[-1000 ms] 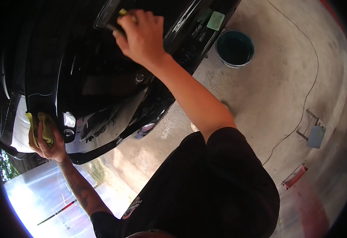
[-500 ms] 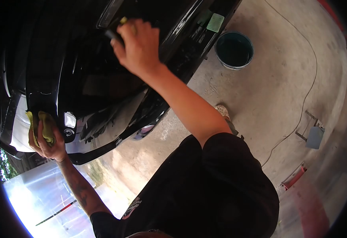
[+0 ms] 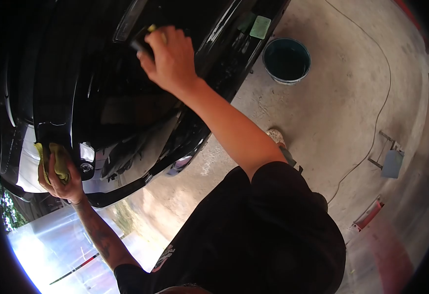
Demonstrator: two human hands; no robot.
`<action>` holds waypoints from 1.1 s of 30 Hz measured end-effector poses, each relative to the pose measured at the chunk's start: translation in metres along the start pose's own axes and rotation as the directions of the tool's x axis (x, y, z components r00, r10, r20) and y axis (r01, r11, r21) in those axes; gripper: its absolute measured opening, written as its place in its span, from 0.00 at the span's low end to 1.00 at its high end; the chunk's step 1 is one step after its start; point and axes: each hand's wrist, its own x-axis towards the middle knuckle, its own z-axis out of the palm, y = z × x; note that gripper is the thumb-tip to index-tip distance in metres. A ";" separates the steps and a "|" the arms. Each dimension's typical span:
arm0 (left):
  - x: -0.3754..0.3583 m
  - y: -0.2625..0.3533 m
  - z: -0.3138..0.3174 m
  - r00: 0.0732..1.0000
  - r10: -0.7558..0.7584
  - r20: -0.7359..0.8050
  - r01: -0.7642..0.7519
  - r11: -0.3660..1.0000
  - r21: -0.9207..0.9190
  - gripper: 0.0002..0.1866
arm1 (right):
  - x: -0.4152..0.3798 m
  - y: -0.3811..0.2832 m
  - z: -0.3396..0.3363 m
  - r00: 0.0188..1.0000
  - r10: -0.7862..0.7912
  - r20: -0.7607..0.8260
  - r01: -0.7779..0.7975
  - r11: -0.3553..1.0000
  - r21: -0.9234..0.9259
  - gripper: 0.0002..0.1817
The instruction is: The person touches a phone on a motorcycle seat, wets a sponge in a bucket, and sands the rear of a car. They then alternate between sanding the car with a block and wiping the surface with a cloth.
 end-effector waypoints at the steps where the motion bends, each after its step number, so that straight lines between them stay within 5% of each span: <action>1: 0.003 0.003 -0.001 1.000 -0.004 -0.001 0.004 1.000 -0.013 0.18 | 0.008 0.011 0.004 0.996 0.074 -0.045 -0.073 0.997 0.029 0.22; 2: 0.004 0.005 -0.002 1.000 -0.010 -0.002 0.010 1.000 -0.025 0.18 | 0.019 0.016 0.002 0.981 0.188 -0.047 -0.186 0.981 0.047 0.23; 10: 0.003 0.006 -0.002 1.000 -0.026 0.016 0.026 1.000 -0.010 0.19 | -0.001 0.006 -0.004 1.000 -0.021 0.012 0.021 0.999 -0.032 0.23; 13: 0.001 0.002 -0.001 1.000 -0.024 0.014 0.025 0.999 -0.035 0.19 | 0.024 0.024 0.005 0.991 0.093 -0.100 -0.095 0.995 -0.017 0.22; 20: -0.004 0.000 -0.003 0.998 -0.049 0.030 0.050 0.998 -0.033 0.20 | -0.015 -0.008 0.001 0.996 -0.082 0.038 0.081 0.996 0.037 0.21; 26: -0.001 0.001 -0.004 0.999 -0.029 0.039 0.030 0.999 -0.032 0.20 | 0.008 0.006 0.009 0.995 -0.051 -0.087 0.049 0.999 -0.025 0.23; 29: -0.001 0.001 -0.003 0.999 -0.031 0.032 0.032 0.999 -0.032 0.19 | -0.015 -0.012 -0.001 0.994 -0.087 0.069 0.085 0.996 0.034 0.21; 33: -0.001 0.001 -0.002 0.999 -0.025 0.031 0.027 0.998 -0.049 0.19 | -0.002 -0.002 0.000 0.989 -0.142 0.051 0.141 0.990 0.014 0.21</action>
